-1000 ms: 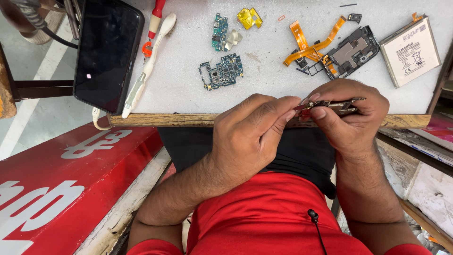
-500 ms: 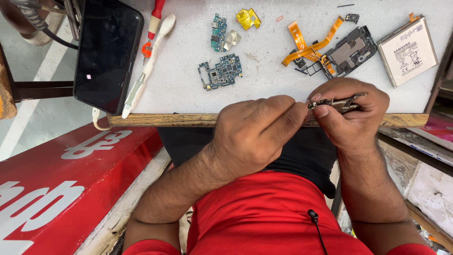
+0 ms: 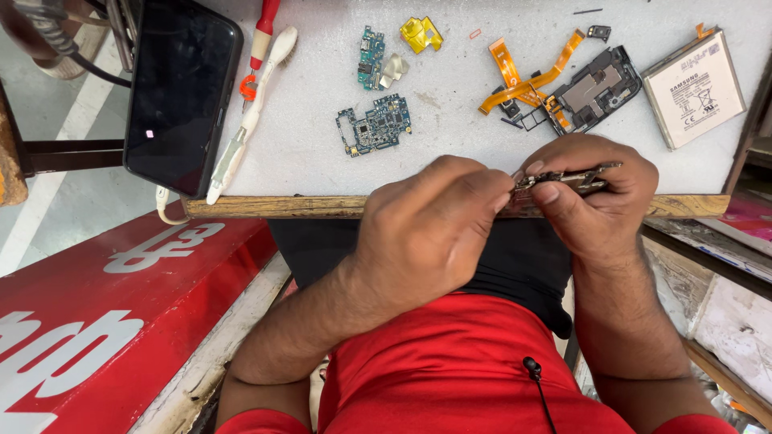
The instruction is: The person handles small electronic components on a workbench, peeling protective film from a metal bracket and wiping it with a cloth. They then pick up a circuit board, inspect it, and place it down before handling another small component.
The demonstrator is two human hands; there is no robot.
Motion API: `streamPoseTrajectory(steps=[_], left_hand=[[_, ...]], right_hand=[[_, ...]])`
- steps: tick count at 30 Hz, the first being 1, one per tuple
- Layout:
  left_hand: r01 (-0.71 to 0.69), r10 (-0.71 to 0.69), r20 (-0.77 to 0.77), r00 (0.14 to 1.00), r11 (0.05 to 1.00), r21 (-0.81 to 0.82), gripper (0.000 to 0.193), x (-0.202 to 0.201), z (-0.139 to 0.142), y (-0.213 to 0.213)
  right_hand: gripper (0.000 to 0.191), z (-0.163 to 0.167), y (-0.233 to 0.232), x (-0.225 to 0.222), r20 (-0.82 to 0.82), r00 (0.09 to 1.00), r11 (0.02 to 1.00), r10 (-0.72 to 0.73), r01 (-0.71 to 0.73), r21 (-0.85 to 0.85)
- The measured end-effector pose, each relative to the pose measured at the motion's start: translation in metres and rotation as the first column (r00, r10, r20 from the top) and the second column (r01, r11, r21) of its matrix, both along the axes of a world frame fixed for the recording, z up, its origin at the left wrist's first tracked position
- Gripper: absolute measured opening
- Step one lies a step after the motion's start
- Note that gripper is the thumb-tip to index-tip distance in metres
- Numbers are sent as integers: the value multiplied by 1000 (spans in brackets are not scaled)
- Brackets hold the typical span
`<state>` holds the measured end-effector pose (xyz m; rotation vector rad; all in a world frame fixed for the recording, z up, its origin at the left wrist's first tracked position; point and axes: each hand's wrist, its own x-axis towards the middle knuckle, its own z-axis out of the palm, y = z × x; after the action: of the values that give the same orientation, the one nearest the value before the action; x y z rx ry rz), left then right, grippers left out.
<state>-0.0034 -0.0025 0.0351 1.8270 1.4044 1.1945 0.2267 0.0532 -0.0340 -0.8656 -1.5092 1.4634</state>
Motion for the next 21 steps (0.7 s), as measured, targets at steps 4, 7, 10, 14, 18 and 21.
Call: streamPoseTrajectory(steps=[4,7,10,14,18,21], left_hand=[[-6,9,44,999,998,-67,17,-4,0,0],[12,-11,25,1000,997,-75,16,-5,2,0],[26,-25,11,1000,996,-82,16,-5,2,1],[27,-25,21,999,994,-102,16,-4,2,1],[40,-34,54,998,992,-123,14,-6,1,2],[118,-108,74,991,982,-149,11,-9,-4,6]], right_hand=[[25,2,1,-2,-1,1000,1000,21,-21,10],[25,2,2,-4,4,1000,999,31,-31,32],[25,2,2,-4,10,1000,999,28,-28,28],[24,2,1,-3,32,999,998,21,-23,57],[22,1,2,-3,37,999,996,30,-33,78],[21,1,2,-2,1,999,997,54,-53,64]])
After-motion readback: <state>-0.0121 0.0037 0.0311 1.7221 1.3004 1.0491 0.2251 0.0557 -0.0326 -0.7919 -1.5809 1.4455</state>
